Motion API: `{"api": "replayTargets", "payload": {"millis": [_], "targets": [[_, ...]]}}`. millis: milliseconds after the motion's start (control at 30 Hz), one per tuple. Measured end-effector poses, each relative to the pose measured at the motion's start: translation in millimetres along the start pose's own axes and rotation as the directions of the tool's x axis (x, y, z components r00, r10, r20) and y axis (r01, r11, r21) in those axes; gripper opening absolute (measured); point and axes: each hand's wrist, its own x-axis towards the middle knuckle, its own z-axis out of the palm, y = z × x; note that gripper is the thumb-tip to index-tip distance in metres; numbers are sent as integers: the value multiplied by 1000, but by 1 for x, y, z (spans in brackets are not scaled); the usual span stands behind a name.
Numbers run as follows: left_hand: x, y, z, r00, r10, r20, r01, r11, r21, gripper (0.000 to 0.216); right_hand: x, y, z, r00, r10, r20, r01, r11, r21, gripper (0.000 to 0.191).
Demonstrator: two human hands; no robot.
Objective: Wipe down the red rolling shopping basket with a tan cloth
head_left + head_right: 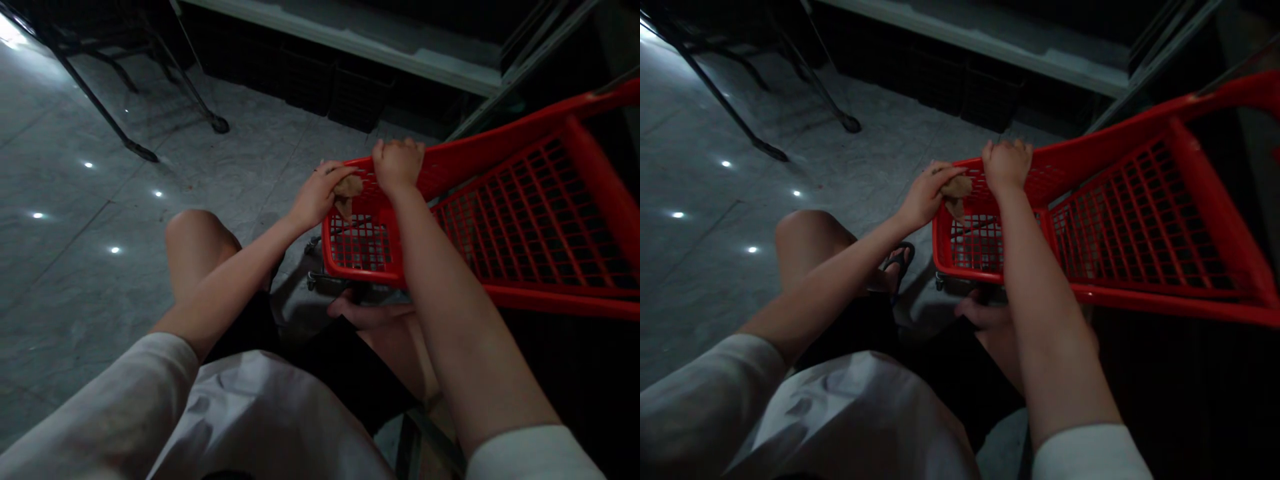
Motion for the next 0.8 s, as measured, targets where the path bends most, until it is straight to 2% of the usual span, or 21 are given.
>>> {"api": "replayTargets", "payload": {"millis": [67,167,300,433,533,600,667,800], "targets": [[6,-2,1,1000,16,10,-16,999,-31,56,4,0,-4,997,70,15,-69,996,-58,69],[-9,8,6,1000,24,6,-24,997,-70,54,6,6,-5,991,135,-1,-134,987,-92,66],[-60,45,14,1000,0,-17,-3,986,-168,47,9,20,3,992,127,1,-126,991,-41,76],[-117,91,19,998,-32,-62,15,967,-255,37,10,19,3,990,141,-10,-142,989,-34,71],[-137,105,21,996,-38,-75,18,968,-250,35,5,8,-7,987,153,42,-149,985,-87,69],[-134,99,19,998,29,-53,-41,967,-251,38,1,1,-15,987,133,89,-122,986,-112,69],[-121,83,15,996,83,-30,-88,965,-248,43,-4,-3,-18,991,89,101,-79,992,-95,71],[-70,37,5,999,33,-13,-34,990,-136,51,-7,1,-8,999,4,32,-5,1000,19,75]]}}
